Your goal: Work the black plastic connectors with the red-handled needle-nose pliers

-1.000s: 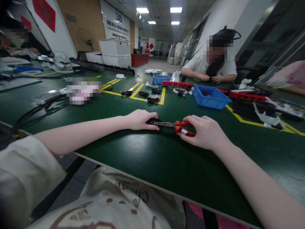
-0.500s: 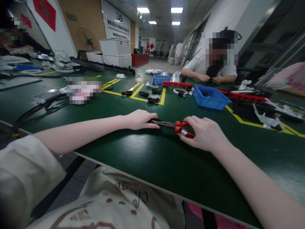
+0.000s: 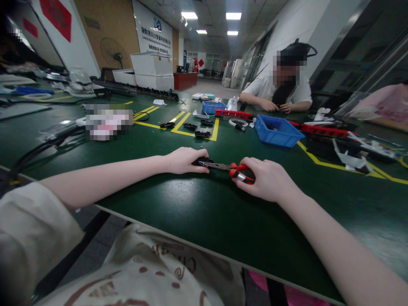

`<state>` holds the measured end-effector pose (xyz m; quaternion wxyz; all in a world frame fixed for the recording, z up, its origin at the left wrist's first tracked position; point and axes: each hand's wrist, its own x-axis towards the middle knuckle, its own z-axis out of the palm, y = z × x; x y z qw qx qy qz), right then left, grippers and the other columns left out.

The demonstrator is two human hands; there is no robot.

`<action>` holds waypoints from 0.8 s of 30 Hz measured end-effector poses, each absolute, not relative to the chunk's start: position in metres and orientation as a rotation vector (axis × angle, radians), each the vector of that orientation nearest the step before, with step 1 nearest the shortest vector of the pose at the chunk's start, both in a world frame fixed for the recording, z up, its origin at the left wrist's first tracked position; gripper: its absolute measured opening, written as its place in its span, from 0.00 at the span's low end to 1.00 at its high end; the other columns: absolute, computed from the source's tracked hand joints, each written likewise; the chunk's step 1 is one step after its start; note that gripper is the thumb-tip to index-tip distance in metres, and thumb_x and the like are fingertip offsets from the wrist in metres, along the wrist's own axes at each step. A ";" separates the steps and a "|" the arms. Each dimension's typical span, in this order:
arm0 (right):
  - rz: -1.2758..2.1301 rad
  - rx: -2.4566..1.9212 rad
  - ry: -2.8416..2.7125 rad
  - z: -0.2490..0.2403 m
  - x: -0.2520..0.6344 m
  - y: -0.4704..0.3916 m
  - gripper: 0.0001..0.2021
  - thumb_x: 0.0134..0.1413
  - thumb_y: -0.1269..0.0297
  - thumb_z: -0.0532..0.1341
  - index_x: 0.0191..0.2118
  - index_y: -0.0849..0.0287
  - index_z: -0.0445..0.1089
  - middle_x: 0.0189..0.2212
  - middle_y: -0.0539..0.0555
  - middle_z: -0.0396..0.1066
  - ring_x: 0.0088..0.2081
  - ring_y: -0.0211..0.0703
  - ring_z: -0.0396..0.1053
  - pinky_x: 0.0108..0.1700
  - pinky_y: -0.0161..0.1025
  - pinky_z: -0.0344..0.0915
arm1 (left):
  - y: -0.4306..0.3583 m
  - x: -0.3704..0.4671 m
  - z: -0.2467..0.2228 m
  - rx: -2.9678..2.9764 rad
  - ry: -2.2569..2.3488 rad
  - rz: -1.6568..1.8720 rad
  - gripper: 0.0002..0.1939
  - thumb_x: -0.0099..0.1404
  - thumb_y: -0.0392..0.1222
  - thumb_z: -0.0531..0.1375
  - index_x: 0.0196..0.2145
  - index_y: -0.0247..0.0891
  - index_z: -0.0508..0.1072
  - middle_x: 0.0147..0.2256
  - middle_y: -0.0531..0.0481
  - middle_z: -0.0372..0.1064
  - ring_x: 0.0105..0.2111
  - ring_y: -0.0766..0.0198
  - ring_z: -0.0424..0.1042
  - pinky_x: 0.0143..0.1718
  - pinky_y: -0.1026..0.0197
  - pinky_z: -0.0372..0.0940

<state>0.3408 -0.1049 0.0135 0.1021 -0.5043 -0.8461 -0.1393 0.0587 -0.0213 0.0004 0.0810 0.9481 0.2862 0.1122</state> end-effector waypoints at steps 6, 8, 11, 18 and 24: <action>-0.204 -1.531 -2.485 0.014 0.342 -0.104 0.16 0.57 0.44 0.59 0.39 0.52 0.69 0.29 0.52 0.75 0.28 0.46 0.71 0.28 0.40 0.62 | -0.023 0.059 0.002 2.874 0.888 0.313 0.25 0.71 0.62 0.55 0.51 0.38 0.68 0.42 0.45 0.77 0.39 0.55 0.76 0.32 0.62 0.59; -0.174 -1.552 -2.480 0.012 0.344 -0.103 0.16 0.57 0.44 0.59 0.39 0.51 0.69 0.29 0.51 0.75 0.28 0.46 0.72 0.28 0.40 0.61 | -0.024 0.060 0.003 2.874 0.892 0.304 0.24 0.71 0.61 0.55 0.51 0.38 0.68 0.43 0.45 0.77 0.39 0.55 0.76 0.32 0.62 0.59; -0.159 -1.557 -2.479 0.011 0.345 -0.102 0.16 0.57 0.44 0.59 0.39 0.51 0.69 0.29 0.51 0.75 0.27 0.45 0.71 0.27 0.40 0.61 | -0.024 0.060 0.004 2.866 0.901 0.301 0.24 0.71 0.61 0.55 0.51 0.38 0.68 0.44 0.46 0.77 0.40 0.55 0.76 0.34 0.62 0.60; -0.292 -1.543 -2.513 0.017 0.341 -0.106 0.17 0.55 0.44 0.58 0.40 0.52 0.69 0.30 0.53 0.76 0.28 0.49 0.71 0.29 0.43 0.61 | -0.024 0.059 0.004 2.893 0.864 0.283 0.25 0.70 0.63 0.55 0.51 0.39 0.69 0.38 0.47 0.76 0.35 0.57 0.75 0.31 0.63 0.58; -0.543 -1.488 -2.535 0.021 0.335 -0.110 0.21 0.56 0.42 0.56 0.41 0.54 0.71 0.32 0.58 0.77 0.26 0.49 0.68 0.30 0.46 0.61 | -0.024 0.059 0.006 2.920 0.894 0.262 0.26 0.69 0.65 0.56 0.48 0.39 0.72 0.35 0.48 0.76 0.33 0.57 0.75 0.28 0.62 0.55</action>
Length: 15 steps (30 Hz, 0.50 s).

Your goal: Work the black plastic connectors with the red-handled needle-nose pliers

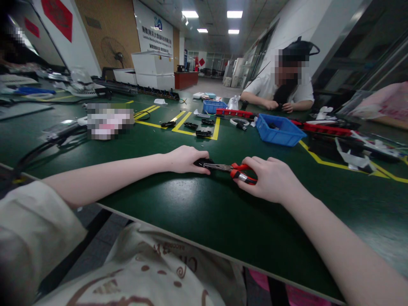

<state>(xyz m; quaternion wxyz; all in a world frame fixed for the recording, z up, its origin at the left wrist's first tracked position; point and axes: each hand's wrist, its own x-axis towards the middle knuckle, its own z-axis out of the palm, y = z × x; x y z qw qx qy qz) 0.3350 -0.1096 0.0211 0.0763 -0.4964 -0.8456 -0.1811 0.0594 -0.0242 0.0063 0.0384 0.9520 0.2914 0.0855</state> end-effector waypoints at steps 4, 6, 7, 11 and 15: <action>-0.608 -1.457 -2.534 0.018 0.331 -0.110 0.20 0.57 0.43 0.55 0.41 0.55 0.71 0.34 0.58 0.77 0.26 0.46 0.67 0.31 0.44 0.60 | -0.025 0.058 0.008 2.905 0.918 0.262 0.25 0.69 0.64 0.56 0.48 0.39 0.72 0.36 0.47 0.76 0.34 0.56 0.75 0.29 0.62 0.56; -0.630 -1.447 -2.530 0.017 0.330 -0.110 0.20 0.57 0.44 0.55 0.41 0.55 0.71 0.34 0.58 0.77 0.25 0.46 0.66 0.31 0.44 0.59 | -0.025 0.057 0.008 2.904 0.920 0.260 0.25 0.69 0.64 0.56 0.49 0.39 0.72 0.36 0.46 0.77 0.34 0.56 0.75 0.30 0.61 0.57; -0.630 -1.443 -2.531 0.017 0.330 -0.110 0.20 0.58 0.44 0.55 0.41 0.55 0.71 0.34 0.58 0.77 0.26 0.46 0.66 0.31 0.44 0.59 | -0.025 0.057 0.008 2.904 0.916 0.258 0.25 0.69 0.64 0.56 0.49 0.39 0.72 0.37 0.46 0.77 0.34 0.55 0.75 0.30 0.61 0.57; -0.589 -1.444 -2.547 0.020 0.334 -0.109 0.22 0.58 0.43 0.54 0.42 0.56 0.71 0.32 0.59 0.77 0.25 0.48 0.67 0.30 0.45 0.60 | -0.025 0.058 0.007 2.907 0.894 0.243 0.26 0.70 0.65 0.55 0.49 0.39 0.70 0.37 0.46 0.76 0.33 0.56 0.75 0.28 0.62 0.55; -0.537 -1.462 -2.555 0.023 0.342 -0.105 0.23 0.56 0.41 0.55 0.43 0.55 0.71 0.30 0.59 0.76 0.26 0.51 0.68 0.30 0.47 0.61 | -0.025 0.059 0.007 2.932 0.903 0.224 0.27 0.71 0.65 0.53 0.50 0.39 0.69 0.36 0.47 0.76 0.33 0.56 0.75 0.28 0.62 0.53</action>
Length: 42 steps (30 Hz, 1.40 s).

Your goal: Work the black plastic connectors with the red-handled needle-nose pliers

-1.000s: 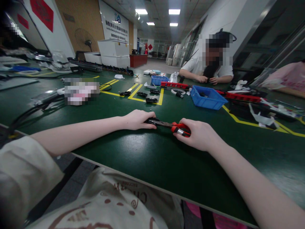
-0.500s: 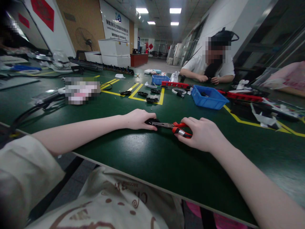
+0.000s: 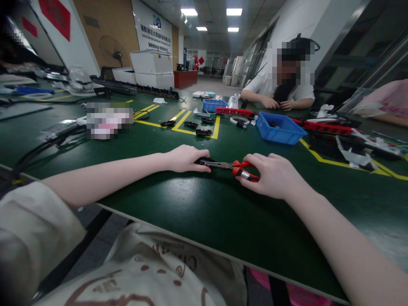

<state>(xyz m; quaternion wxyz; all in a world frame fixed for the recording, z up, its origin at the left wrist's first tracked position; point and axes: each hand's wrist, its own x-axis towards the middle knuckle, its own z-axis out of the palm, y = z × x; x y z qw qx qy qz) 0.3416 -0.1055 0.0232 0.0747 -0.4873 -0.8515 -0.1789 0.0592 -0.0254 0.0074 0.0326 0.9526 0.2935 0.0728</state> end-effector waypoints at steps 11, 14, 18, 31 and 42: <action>-0.542 -1.414 -2.537 0.021 0.341 -0.107 0.18 0.58 0.48 0.57 0.44 0.57 0.70 0.35 0.63 0.77 0.30 0.55 0.71 0.33 0.51 0.62 | -0.024 0.059 0.006 2.899 0.848 0.265 0.25 0.69 0.64 0.55 0.48 0.39 0.70 0.35 0.48 0.76 0.33 0.57 0.74 0.28 0.63 0.54; -0.592 -1.331 -2.509 0.017 0.345 -0.106 0.18 0.58 0.47 0.58 0.44 0.57 0.69 0.36 0.63 0.77 0.31 0.56 0.71 0.33 0.52 0.62 | -0.024 0.059 0.006 2.905 0.861 0.268 0.25 0.69 0.64 0.56 0.48 0.40 0.70 0.35 0.48 0.76 0.33 0.57 0.74 0.28 0.63 0.54; -0.646 -1.282 -2.495 0.013 0.350 -0.103 0.19 0.58 0.46 0.58 0.43 0.57 0.69 0.34 0.61 0.77 0.27 0.53 0.67 0.31 0.51 0.62 | -0.023 0.059 0.005 2.906 0.845 0.276 0.25 0.69 0.64 0.56 0.47 0.39 0.70 0.34 0.48 0.75 0.32 0.58 0.74 0.28 0.63 0.53; -0.685 -1.279 -2.479 0.014 0.360 -0.102 0.18 0.56 0.47 0.61 0.42 0.56 0.70 0.32 0.58 0.77 0.25 0.47 0.64 0.29 0.45 0.60 | -0.023 0.057 0.004 2.899 0.816 0.312 0.25 0.71 0.64 0.53 0.47 0.38 0.70 0.35 0.47 0.75 0.31 0.59 0.73 0.28 0.63 0.53; -0.722 -1.348 -2.406 0.014 0.350 -0.102 0.20 0.56 0.48 0.61 0.43 0.61 0.70 0.36 0.60 0.75 0.30 0.46 0.67 0.35 0.42 0.62 | -0.023 0.058 0.003 2.907 0.820 0.321 0.26 0.70 0.64 0.54 0.48 0.39 0.71 0.36 0.47 0.76 0.32 0.58 0.74 0.28 0.63 0.53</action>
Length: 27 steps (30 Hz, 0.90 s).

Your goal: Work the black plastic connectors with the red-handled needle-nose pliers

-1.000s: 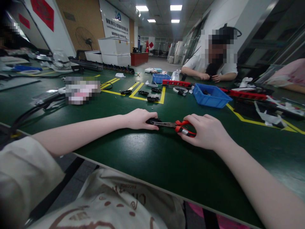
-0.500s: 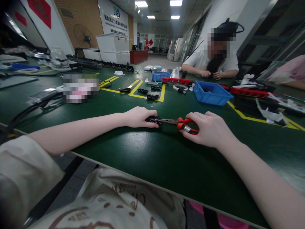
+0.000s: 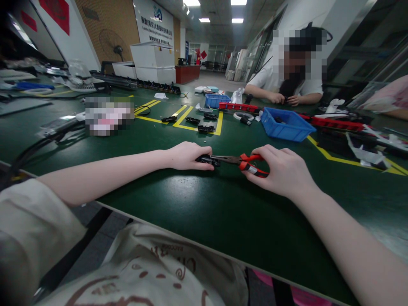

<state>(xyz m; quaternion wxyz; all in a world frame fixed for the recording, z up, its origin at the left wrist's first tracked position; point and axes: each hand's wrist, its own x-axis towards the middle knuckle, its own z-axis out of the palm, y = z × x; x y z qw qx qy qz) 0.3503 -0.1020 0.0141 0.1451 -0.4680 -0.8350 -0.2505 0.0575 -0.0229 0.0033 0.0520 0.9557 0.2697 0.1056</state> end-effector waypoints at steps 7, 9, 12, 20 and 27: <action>-0.797 -1.329 -2.378 0.012 0.346 -0.101 0.21 0.57 0.46 0.60 0.43 0.61 0.70 0.36 0.60 0.75 0.31 0.48 0.68 0.34 0.43 0.62 | -0.023 0.059 0.000 3.029 0.792 0.345 0.25 0.71 0.63 0.54 0.48 0.38 0.70 0.40 0.47 0.75 0.36 0.57 0.75 0.30 0.61 0.54; -0.853 -1.280 -2.346 0.013 0.343 -0.103 0.20 0.57 0.47 0.60 0.43 0.61 0.70 0.36 0.61 0.75 0.32 0.49 0.69 0.34 0.43 0.62 | -0.021 0.060 -0.002 3.086 0.737 0.400 0.24 0.71 0.62 0.55 0.48 0.38 0.70 0.45 0.45 0.73 0.40 0.56 0.74 0.33 0.60 0.57; -0.889 -1.221 -2.296 0.015 0.337 -0.106 0.19 0.58 0.47 0.61 0.43 0.60 0.70 0.37 0.62 0.75 0.35 0.52 0.71 0.36 0.46 0.64 | -0.017 0.060 -0.006 3.120 0.668 0.466 0.25 0.71 0.62 0.55 0.49 0.36 0.70 0.48 0.43 0.69 0.45 0.54 0.71 0.41 0.58 0.60; -0.925 -1.167 -2.271 0.013 0.327 -0.112 0.20 0.60 0.50 0.61 0.51 0.58 0.68 0.43 0.66 0.74 0.44 0.62 0.72 0.43 0.55 0.66 | -0.013 0.058 -0.006 3.002 0.642 0.460 0.28 0.67 0.65 0.58 0.49 0.36 0.71 0.48 0.43 0.68 0.47 0.53 0.68 0.46 0.56 0.59; -0.842 -1.200 -2.242 0.014 0.320 -0.119 0.24 0.60 0.52 0.60 0.59 0.53 0.64 0.46 0.66 0.73 0.47 0.68 0.70 0.47 0.63 0.63 | -0.016 0.046 0.009 2.686 0.645 0.387 0.41 0.59 0.65 0.64 0.62 0.37 0.64 0.59 0.40 0.67 0.58 0.48 0.65 0.61 0.47 0.54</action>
